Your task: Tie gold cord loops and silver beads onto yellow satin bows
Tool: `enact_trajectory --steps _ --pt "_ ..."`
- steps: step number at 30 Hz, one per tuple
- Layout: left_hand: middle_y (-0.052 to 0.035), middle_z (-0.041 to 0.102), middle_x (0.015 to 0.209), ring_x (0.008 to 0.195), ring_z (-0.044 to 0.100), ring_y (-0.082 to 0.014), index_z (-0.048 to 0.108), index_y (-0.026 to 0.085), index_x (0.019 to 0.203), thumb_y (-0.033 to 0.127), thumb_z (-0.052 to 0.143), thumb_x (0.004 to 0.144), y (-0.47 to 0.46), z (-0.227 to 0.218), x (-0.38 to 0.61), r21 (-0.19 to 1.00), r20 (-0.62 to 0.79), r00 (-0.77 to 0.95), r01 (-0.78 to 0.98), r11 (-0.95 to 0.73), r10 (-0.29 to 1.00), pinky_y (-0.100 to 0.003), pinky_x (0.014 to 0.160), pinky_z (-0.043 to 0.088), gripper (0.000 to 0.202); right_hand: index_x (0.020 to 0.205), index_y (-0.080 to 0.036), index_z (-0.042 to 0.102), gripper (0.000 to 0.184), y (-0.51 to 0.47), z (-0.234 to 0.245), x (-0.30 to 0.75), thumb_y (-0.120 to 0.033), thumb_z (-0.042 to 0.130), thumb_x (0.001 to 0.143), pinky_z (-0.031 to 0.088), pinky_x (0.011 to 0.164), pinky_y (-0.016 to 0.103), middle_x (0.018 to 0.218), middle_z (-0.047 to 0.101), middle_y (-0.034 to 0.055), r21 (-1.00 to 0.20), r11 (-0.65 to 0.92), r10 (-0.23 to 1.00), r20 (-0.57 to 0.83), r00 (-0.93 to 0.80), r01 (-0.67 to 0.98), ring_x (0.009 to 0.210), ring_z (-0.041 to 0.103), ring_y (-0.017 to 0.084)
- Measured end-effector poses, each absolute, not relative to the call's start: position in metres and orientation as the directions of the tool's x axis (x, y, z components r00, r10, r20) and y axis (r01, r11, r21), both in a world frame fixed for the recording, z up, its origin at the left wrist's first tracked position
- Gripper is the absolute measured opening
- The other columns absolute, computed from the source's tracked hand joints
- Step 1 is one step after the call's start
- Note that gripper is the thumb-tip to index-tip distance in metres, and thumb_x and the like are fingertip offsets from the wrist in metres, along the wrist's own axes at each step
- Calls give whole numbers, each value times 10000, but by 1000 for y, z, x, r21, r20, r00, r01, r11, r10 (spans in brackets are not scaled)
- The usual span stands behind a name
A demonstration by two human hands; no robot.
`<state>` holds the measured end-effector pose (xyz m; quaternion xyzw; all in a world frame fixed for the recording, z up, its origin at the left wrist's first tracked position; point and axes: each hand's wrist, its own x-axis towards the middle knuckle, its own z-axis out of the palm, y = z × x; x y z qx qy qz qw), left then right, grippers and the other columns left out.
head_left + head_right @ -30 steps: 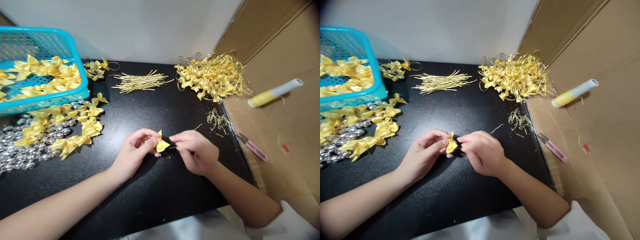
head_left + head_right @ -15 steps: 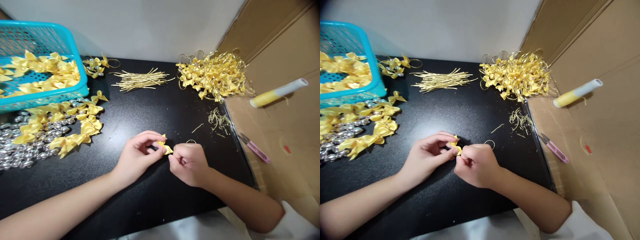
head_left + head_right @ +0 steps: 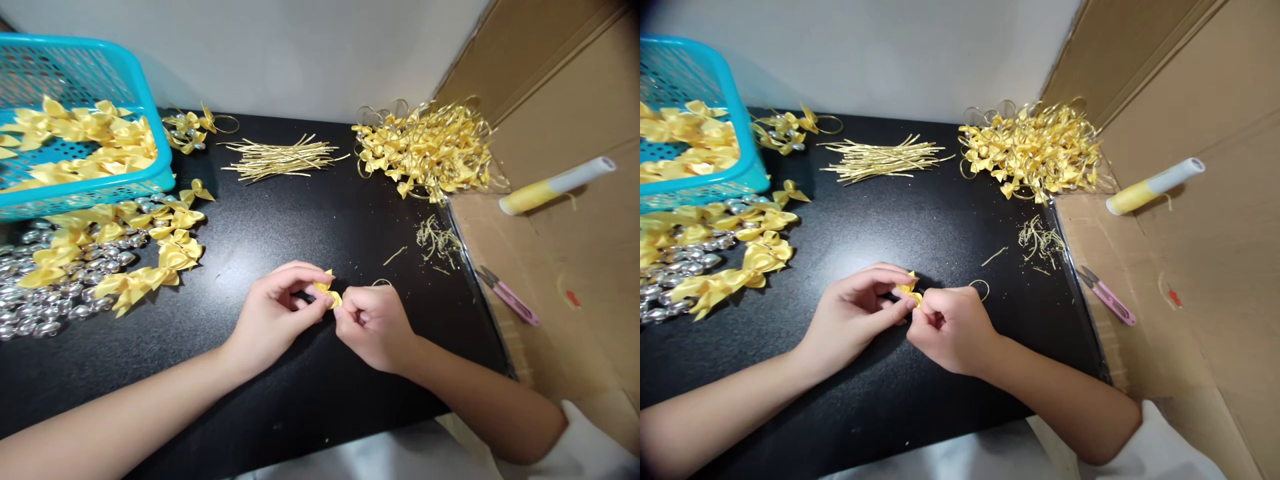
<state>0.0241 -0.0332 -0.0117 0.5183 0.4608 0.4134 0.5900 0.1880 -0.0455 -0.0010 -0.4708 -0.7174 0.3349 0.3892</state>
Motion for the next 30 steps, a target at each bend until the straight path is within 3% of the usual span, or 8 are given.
enact_trajectory --steps 12,21,30 --pt "-35 645 954 703 646 -90 739 196 900 179 779 739 -34 -12 23 995 -100 245 1 103 964 -133 521 539 166 489 -189 272 316 -46 -1 187 -101 492 699 210 393 156 426 255 -95 -868 284 950 198 -241 407 387 235 22" --pt "-39 633 950 710 646 -101 738 193 904 176 767 748 -34 -14 24 995 -94 233 -6 99 968 -147 524 568 160 488 -198 262 305 -47 1 186 -127 488 680 215 401 172 430 247 -89 -906 120 976 33 -214 406 407 224 34" --pt "-47 640 921 694 646 -111 745 184 879 176 775 731 -34 -12 25 996 -88 218 -9 92 972 -151 499 572 151 480 -199 286 295 -47 3 185 -140 487 688 217 399 178 434 265 -82 -940 45 980 -25 -199 339 419 232 42"
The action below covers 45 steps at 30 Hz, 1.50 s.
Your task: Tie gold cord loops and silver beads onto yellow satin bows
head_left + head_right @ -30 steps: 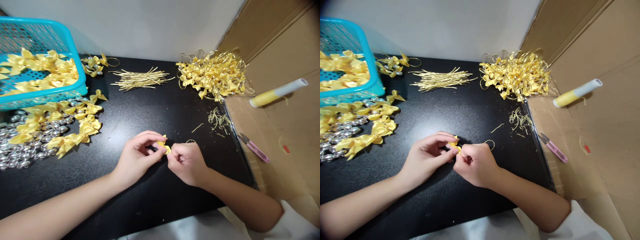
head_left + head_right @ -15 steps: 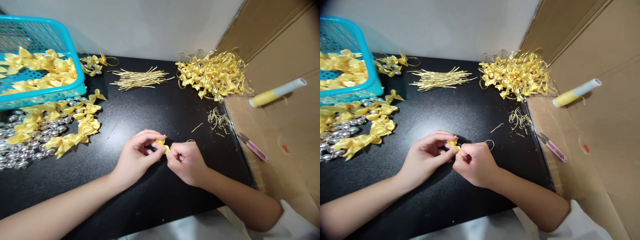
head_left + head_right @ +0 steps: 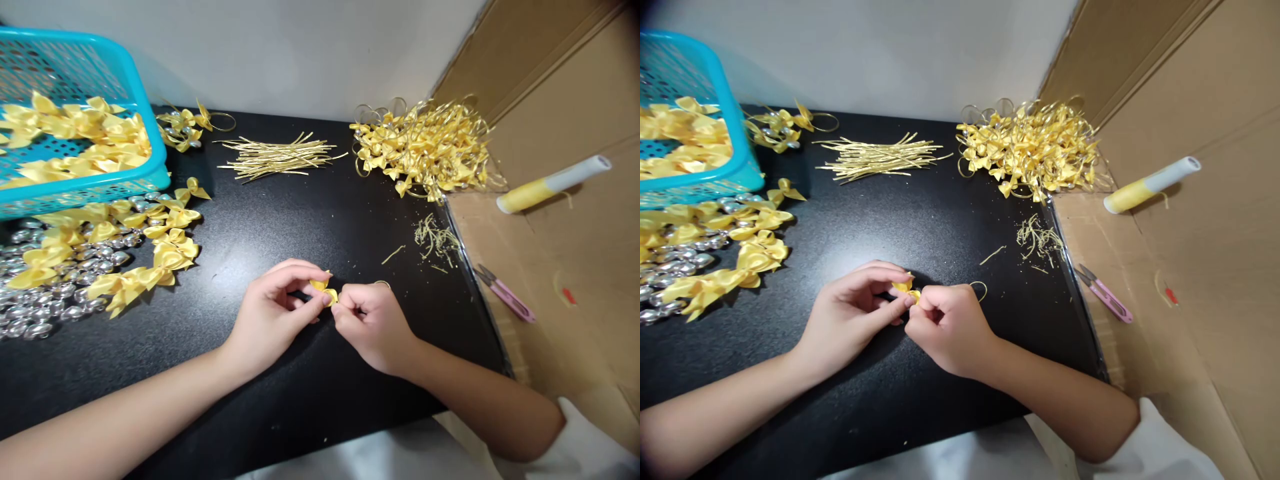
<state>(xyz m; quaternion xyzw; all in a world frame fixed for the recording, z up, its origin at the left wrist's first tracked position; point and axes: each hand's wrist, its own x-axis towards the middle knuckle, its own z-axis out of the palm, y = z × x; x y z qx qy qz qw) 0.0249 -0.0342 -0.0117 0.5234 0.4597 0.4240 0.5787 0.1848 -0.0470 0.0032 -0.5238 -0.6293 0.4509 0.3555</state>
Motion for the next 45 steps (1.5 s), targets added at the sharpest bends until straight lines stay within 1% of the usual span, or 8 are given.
enact_trajectory --steps 16,24,28,32,35,38,41,45 --pt "-43 654 895 681 653 -118 752 191 859 186 771 736 -35 -10 25 996 -83 209 5 84 974 -145 452 550 125 481 -203 270 284 -49 3 182 -145 473 671 210 396 177 416 280 -83 -932 32 986 -29 -162 361 406 241 39" --pt "-21 696 849 691 654 -104 753 220 828 112 735 760 -37 -11 24 984 81 218 137 -112 973 -130 478 498 129 485 -200 275 298 -51 1 178 -163 486 692 210 399 174 420 288 -84 -940 12 992 -31 -123 341 415 244 36" --pt "-15 713 854 784 678 -116 735 235 853 51 696 786 -41 -11 22 939 218 285 198 -280 933 -150 592 539 200 502 -205 277 304 -51 -1 179 -155 496 707 201 391 175 430 284 -89 -933 39 991 -8 -130 357 415 244 39" --pt "-12 679 1002 929 663 -142 666 270 990 -2 663 781 -49 -12 21 912 341 247 145 -383 907 -241 810 573 343 552 -198 357 289 -51 -4 184 -139 509 791 267 423 176 466 369 -83 -846 249 968 196 -160 471 419 309 43" --pt "-26 587 1020 879 642 -155 564 269 1062 145 670 831 -51 -13 20 968 226 124 -137 -209 966 -239 676 594 283 601 -190 475 292 -49 -6 190 -175 506 890 379 533 190 551 525 -38 -687 436 897 384 -219 581 507 469 69" --pt "5 578 830 627 617 -113 524 225 1036 327 621 895 -46 -13 19 923 -46 264 -358 142 964 -207 520 561 199 648 -190 570 317 -46 -8 193 -215 479 951 428 616 213 635 631 3 -536 562 814 495 -305 630 598 561 99" --pt "27 619 813 591 637 -105 522 227 1074 299 697 847 -38 -13 19 831 -148 438 -431 351 887 -196 496 565 296 670 -197 620 347 -44 -9 195 -240 464 977 423 612 226 639 647 -5 -459 597 780 524 -342 658 584 558 100" --pt "49 636 797 609 644 -74 582 258 1114 169 726 822 -32 -15 18 768 -105 516 -502 399 850 -168 538 583 337 706 -207 663 357 -43 -10 197 -265 456 992 432 632 230 681 675 -6 -452 599 778 524 -347 661 615 588 98"
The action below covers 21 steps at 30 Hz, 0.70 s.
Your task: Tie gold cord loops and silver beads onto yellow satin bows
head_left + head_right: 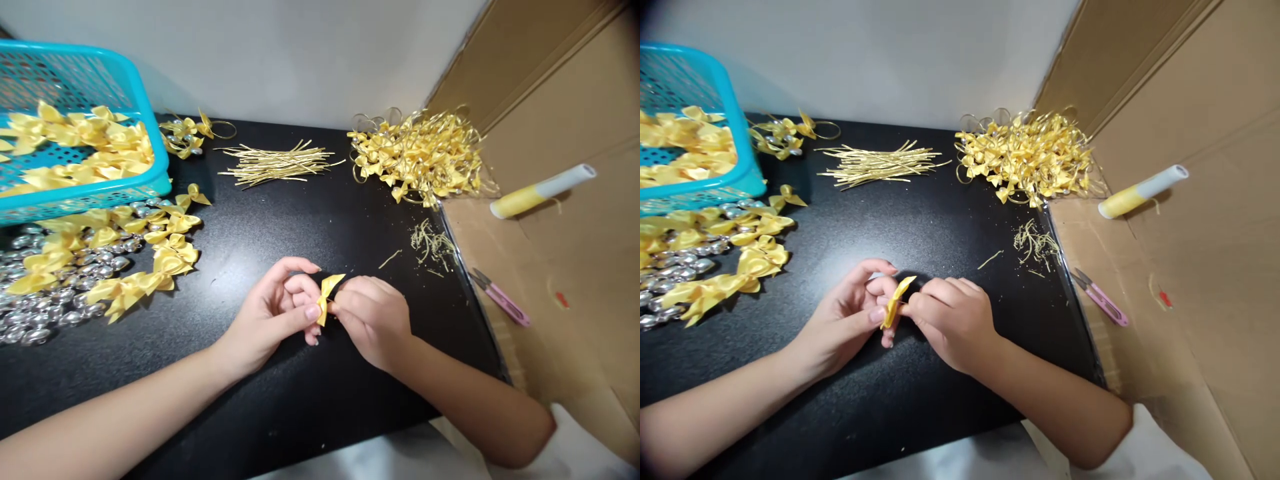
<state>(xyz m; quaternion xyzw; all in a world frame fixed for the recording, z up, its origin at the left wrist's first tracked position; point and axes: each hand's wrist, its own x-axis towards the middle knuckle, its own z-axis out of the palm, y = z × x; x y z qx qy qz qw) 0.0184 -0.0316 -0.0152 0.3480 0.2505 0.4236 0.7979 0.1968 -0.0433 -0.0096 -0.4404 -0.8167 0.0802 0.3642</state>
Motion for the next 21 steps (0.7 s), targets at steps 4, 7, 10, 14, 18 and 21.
enact_trajectory --steps 4,7,10,14,18,21 --pt "44 652 767 626 641 -65 676 259 1035 85 709 818 -30 -17 18 781 -80 525 -496 380 848 -166 551 601 281 744 -202 688 349 -43 -11 198 -291 461 994 452 654 235 741 708 5 -492 585 799 485 -354 645 655 621 104" --pt "33 658 733 621 632 -64 720 247 985 64 721 798 -30 -17 18 803 -100 535 -454 385 839 -162 546 604 262 767 -215 704 346 -42 -12 199 -298 457 995 456 648 231 737 705 0 -526 583 806 472 -358 619 652 621 104" --pt "34 644 697 583 623 -54 742 230 957 70 740 781 -29 -15 18 831 -127 531 -405 382 838 -145 537 593 238 752 -217 705 356 -42 -13 198 -304 459 994 454 633 222 702 689 -4 -557 584 807 479 -345 591 630 610 100" --pt "32 647 714 601 643 -56 751 231 958 96 747 783 -29 -14 16 860 -117 514 -377 346 850 -138 576 588 222 761 -210 698 313 -42 -12 198 -278 487 981 465 647 207 722 690 -4 -623 551 834 444 -329 556 647 619 94" --pt "11 668 749 633 658 -84 748 230 1004 160 741 804 -29 -15 16 857 -75 515 -405 320 854 -176 592 600 212 764 -209 686 290 -41 -11 198 -254 493 976 459 647 213 726 694 -2 -578 581 810 475 -343 573 655 619 101" --pt "2 694 745 628 656 -86 752 229 993 134 747 795 -29 -13 17 840 -109 531 -403 364 840 -174 581 592 220 732 -200 654 313 -39 -10 199 -253 470 979 429 614 242 682 670 4 -482 622 774 497 -393 617 618 583 115"
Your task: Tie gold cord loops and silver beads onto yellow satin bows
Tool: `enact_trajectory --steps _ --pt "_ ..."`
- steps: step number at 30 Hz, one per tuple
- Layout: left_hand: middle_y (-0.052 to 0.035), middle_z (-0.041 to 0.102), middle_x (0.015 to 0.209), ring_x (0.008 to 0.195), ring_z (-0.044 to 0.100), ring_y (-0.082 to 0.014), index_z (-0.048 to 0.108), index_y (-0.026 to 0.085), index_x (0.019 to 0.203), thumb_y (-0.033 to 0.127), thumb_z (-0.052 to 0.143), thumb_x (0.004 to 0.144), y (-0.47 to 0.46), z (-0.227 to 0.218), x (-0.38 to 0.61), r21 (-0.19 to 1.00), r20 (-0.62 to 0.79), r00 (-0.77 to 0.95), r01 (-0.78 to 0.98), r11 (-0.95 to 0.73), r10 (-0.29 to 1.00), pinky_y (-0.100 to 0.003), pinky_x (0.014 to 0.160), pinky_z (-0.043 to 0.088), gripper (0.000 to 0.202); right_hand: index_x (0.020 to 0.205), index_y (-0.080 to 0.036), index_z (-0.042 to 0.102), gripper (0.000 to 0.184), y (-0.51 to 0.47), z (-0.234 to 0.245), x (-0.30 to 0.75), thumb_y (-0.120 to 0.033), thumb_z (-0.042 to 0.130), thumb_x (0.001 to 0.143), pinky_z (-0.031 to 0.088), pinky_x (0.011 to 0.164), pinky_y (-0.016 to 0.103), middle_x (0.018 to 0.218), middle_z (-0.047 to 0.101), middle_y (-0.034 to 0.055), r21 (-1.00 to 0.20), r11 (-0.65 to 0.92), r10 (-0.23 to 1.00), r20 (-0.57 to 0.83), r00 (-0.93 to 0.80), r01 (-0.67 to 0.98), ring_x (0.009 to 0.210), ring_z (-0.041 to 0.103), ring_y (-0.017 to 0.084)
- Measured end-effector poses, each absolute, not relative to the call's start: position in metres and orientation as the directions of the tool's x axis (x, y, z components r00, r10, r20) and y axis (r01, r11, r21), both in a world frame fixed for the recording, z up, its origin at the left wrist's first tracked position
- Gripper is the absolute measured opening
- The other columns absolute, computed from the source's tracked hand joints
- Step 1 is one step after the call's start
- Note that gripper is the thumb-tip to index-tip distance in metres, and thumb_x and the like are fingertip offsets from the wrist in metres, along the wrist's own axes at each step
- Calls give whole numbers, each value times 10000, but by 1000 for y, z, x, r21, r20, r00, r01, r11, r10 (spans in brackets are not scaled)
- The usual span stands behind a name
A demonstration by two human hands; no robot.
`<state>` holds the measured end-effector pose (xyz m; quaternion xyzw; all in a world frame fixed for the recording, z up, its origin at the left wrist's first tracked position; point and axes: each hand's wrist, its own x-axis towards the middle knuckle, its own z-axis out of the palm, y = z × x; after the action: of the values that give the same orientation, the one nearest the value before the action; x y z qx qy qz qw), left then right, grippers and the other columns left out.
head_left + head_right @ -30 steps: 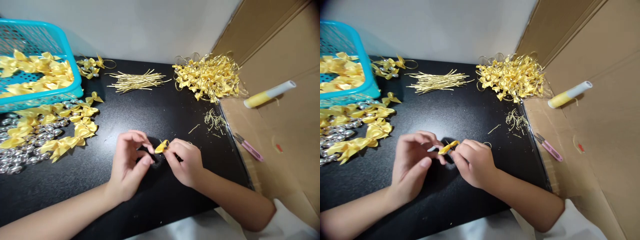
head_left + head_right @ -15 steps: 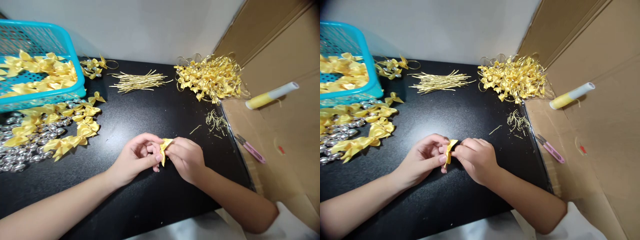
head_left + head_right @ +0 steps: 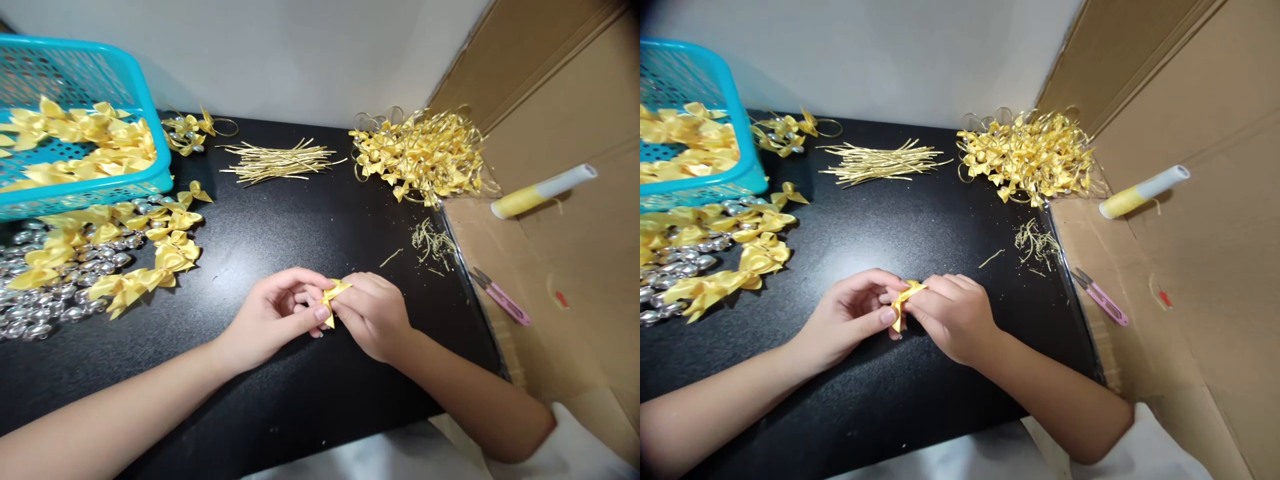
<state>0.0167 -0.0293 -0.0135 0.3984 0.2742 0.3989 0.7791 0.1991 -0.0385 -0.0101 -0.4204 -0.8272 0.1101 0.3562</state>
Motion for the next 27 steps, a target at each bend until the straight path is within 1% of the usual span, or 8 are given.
enact_trajectory --steps 1,3,8,13,17,22,24,27 --pt "0 702 739 622 655 -82 755 230 989 118 746 794 -29 -13 17 830 -132 539 -398 390 832 -166 581 587 225 724 -198 640 315 -37 -10 200 -249 461 978 422 609 251 673 660 7 -464 636 764 492 -418 616 610 570 120" --pt "0 711 720 603 651 -72 765 230 978 117 752 789 -29 -14 17 800 -180 552 -400 447 814 -151 580 574 220 714 -194 607 299 -35 -8 202 -232 453 967 420 615 264 670 646 10 -473 658 751 472 -462 586 613 550 128" --pt "14 692 650 560 623 -44 790 227 928 214 815 741 -24 -15 17 684 -232 524 -510 521 819 -116 609 533 189 707 -198 511 215 -31 -5 206 -135 466 908 450 666 270 675 614 3 -619 664 742 473 -475 421 637 543 123" --pt "28 665 661 582 611 -44 776 253 995 210 787 771 -22 -15 16 640 -217 549 -545 542 807 -111 598 508 228 721 -210 456 189 -32 -7 206 -97 483 870 472 670 268 698 586 0 -708 623 768 471 -433 333 664 556 123" --pt "29 666 681 608 611 -50 775 256 1014 225 785 773 -24 -15 17 654 -197 595 -512 557 779 -122 633 513 243 748 -212 461 175 -32 -10 204 -90 471 873 483 693 274 714 592 2 -724 619 764 468 -444 303 684 559 127" --pt "-17 726 789 680 623 -75 789 212 961 241 809 737 -24 -13 17 619 -258 597 -502 604 760 -131 633 509 226 757 -209 467 170 -31 -10 204 -91 460 880 480 690 265 747 602 13 -722 627 755 471 -457 292 705 552 126" --pt "-38 730 800 666 617 -83 795 184 925 279 819 719 -23 -12 17 595 -292 599 -496 632 745 -140 613 503 228 751 -210 458 176 -31 -9 205 -93 459 881 480 689 263 745 594 12 -719 630 752 473 -458 292 709 546 127" --pt "-37 709 736 590 569 -62 800 162 885 287 824 707 -22 -10 18 575 -354 577 -486 658 736 -144 598 488 219 741 -213 452 177 -31 -9 206 -102 457 878 468 677 265 713 573 2 -710 633 750 465 -470 307 684 528 127"
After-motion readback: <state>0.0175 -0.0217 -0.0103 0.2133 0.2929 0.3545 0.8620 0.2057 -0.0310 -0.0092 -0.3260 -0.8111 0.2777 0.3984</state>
